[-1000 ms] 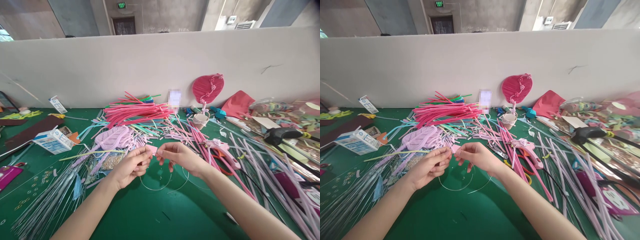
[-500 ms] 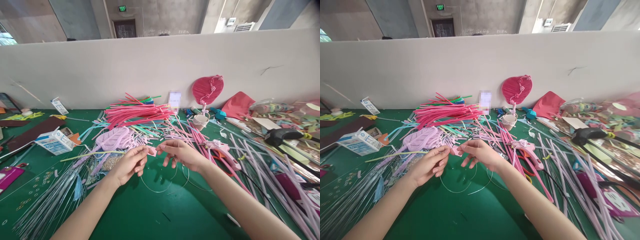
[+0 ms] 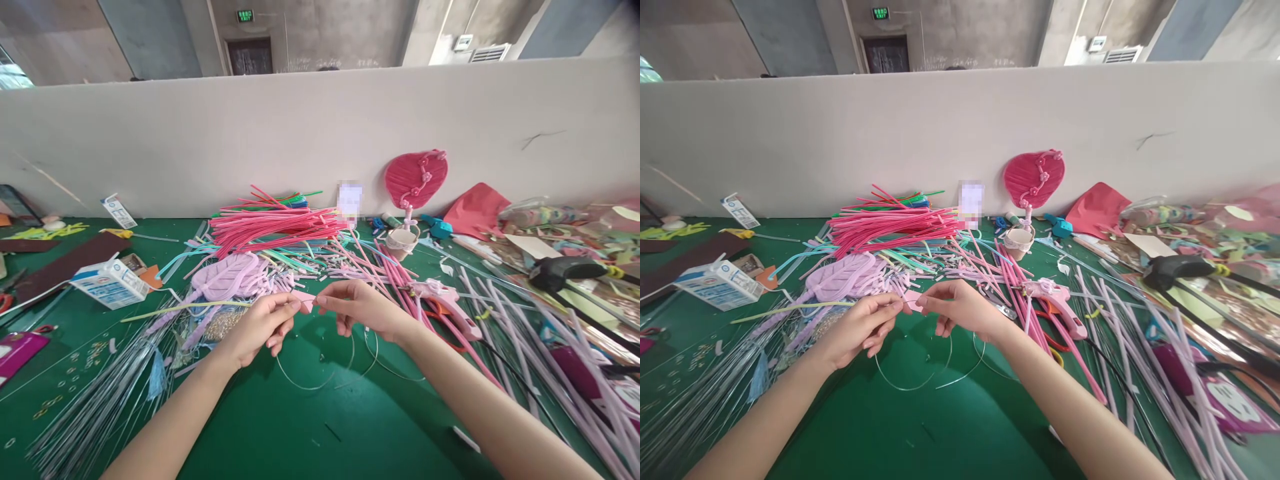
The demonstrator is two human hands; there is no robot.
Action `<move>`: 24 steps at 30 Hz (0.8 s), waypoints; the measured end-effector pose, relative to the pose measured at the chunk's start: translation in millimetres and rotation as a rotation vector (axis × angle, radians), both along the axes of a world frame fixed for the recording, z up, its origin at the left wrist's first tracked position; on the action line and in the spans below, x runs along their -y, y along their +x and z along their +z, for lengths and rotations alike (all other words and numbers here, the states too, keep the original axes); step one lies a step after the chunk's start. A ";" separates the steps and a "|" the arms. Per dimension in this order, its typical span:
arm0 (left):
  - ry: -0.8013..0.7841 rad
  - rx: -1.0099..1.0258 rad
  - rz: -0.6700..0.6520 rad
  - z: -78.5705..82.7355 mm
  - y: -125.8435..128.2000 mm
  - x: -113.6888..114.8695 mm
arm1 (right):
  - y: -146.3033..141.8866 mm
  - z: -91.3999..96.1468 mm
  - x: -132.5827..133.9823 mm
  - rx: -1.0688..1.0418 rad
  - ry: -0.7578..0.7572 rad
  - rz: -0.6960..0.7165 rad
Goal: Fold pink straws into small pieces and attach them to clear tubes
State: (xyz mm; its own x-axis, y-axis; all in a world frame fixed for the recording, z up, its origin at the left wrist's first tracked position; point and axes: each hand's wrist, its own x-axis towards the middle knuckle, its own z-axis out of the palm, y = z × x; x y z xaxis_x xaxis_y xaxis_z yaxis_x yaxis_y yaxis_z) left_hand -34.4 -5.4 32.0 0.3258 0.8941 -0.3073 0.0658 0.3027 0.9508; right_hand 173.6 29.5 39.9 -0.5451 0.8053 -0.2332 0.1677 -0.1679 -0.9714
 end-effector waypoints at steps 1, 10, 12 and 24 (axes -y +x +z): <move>-0.026 0.024 -0.021 0.2 -0.8 0.0 | 0.3 -1.6 -0.5 0.012 0.024 0.008; -0.310 0.174 -0.211 -3.2 -18.5 -9.9 | 2.0 -5.0 1.5 0.080 0.046 0.094; -0.302 0.163 -0.209 -5.4 -18.1 -10.6 | 0.6 -8.7 0.8 0.087 0.058 0.090; 0.117 -0.178 0.144 -14.2 -6.5 -12.0 | -2.1 -22.0 -3.4 0.184 0.092 -0.172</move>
State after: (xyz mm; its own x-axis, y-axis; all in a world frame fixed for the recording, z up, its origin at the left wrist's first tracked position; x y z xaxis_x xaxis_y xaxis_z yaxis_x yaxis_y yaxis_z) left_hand -41.0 6.6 17.8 0.1429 0.9603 -0.2397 0.1996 0.2092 0.9573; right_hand 171.6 32.9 17.9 -0.3535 0.9048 -0.2374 0.3199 -0.1215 -0.9396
